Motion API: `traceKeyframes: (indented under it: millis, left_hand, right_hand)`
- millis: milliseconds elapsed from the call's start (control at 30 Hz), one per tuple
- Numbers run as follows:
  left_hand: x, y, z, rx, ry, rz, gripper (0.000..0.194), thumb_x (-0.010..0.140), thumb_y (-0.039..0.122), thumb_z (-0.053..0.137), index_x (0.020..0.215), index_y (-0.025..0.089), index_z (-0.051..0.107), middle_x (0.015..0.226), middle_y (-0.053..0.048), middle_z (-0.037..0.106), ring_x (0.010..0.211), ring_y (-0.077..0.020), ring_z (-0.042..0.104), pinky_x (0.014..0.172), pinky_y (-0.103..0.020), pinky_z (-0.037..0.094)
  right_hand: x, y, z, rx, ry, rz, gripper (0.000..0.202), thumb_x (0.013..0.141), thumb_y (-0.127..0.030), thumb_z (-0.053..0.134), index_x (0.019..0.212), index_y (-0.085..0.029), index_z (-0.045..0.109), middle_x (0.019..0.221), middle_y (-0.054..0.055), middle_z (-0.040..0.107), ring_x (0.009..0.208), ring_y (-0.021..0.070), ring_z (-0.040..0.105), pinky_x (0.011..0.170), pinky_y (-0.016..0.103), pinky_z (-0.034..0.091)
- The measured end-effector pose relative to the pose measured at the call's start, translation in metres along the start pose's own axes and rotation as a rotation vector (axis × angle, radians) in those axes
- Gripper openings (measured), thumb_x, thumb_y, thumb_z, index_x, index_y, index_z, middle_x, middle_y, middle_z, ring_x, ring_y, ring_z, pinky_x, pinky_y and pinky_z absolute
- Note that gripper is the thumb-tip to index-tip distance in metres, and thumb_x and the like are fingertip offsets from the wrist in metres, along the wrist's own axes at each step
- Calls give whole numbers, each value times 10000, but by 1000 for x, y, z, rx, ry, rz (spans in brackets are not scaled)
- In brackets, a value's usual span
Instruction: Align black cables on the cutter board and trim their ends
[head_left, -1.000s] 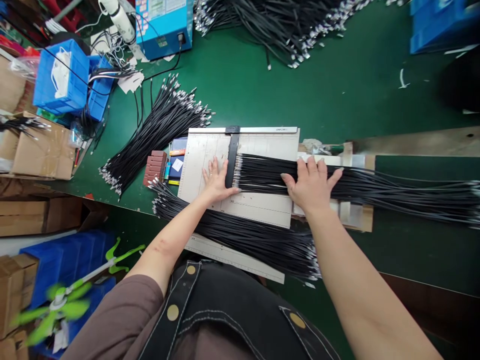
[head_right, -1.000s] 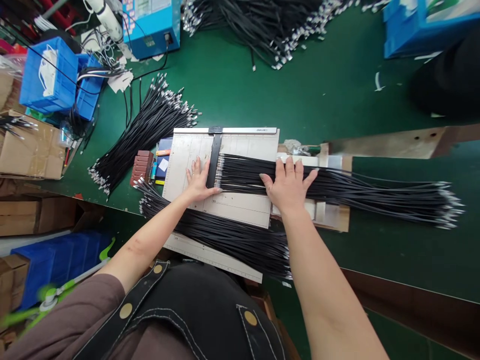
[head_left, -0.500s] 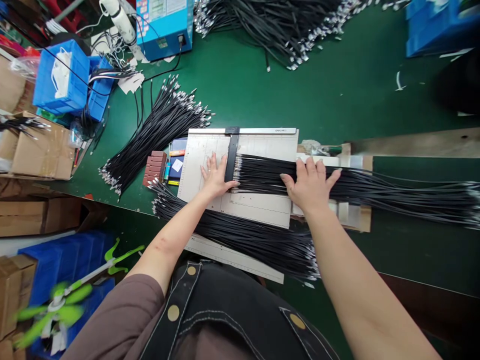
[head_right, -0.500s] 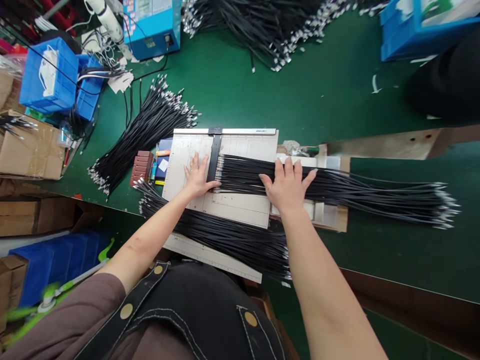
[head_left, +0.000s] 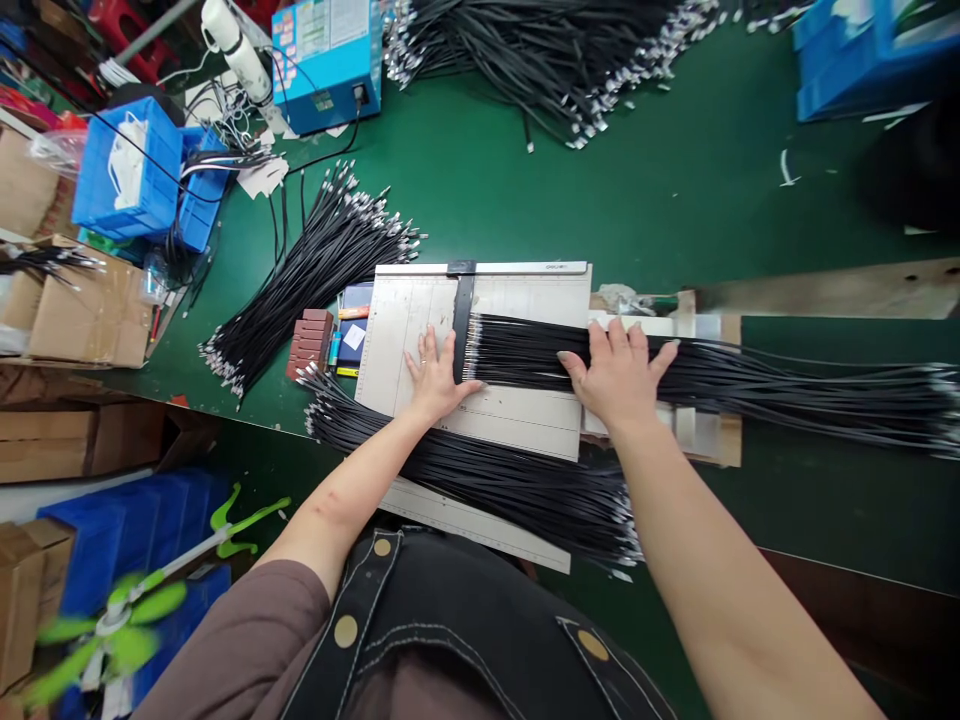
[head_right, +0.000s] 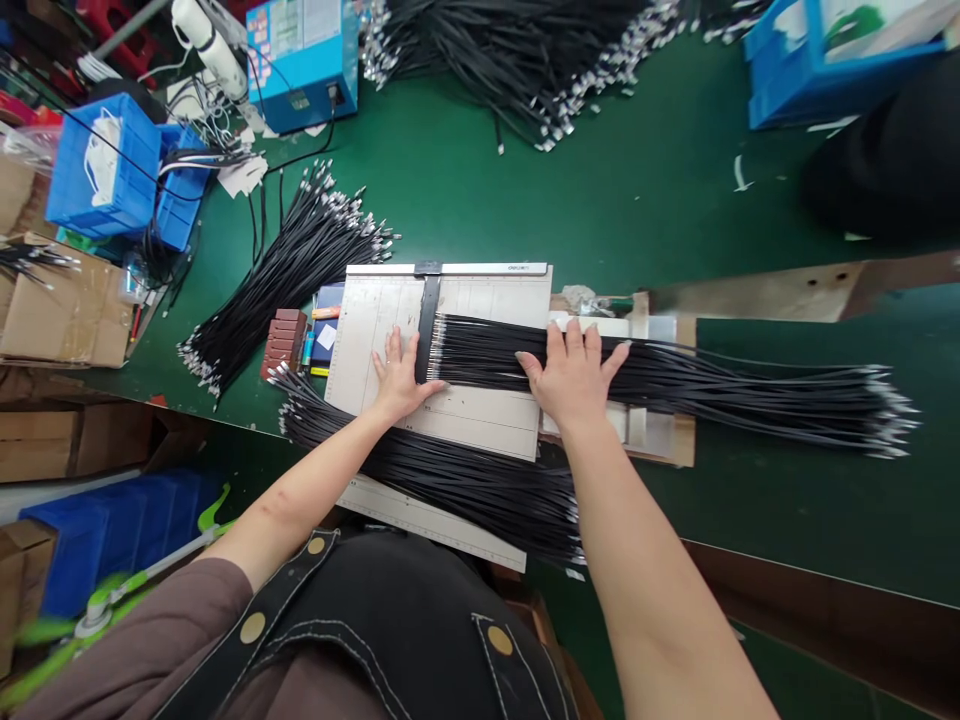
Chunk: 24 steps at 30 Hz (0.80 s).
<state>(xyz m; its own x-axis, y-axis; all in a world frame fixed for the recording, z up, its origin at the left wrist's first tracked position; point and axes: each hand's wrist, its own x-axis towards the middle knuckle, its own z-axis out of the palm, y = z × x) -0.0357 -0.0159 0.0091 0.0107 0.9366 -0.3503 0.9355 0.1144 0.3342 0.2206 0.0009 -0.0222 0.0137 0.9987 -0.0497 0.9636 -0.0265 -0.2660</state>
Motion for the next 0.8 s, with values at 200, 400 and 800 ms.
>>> traceKeyframes:
  millis: [200,400,800]
  left_hand:
    - [-5,-5,-2,-12,15,-36,958,824,540,687,1599,238,211,1702,-172,20,1568,-327,77,1219,-618,83]
    - [8,28,2,137,65,248,1023,807,657,653,1612,221,197,1704,-148,43,1563,-376,30,1216,-648,28]
    - [36,62,3,300,122,336,914,875,706,500,1584,165,301,1666,-174,233,1542,-363,187,1227,-624,97]
  right_hand:
    - [0,0,5,0,44,-9,721,988,-571,303,1486,-70,446,1544,248,399,1443,414,285,1122,737,139]
    - [2,-5,12,-12,123,-30,681,978,-528,362,1469,-69,470,1515,265,431,1413,425,325,1106,741,159]
    - [11,-19,-3,88,112,45,651,984,-516,365,1512,-141,434,1604,211,317,1484,376,262,1166,678,128]
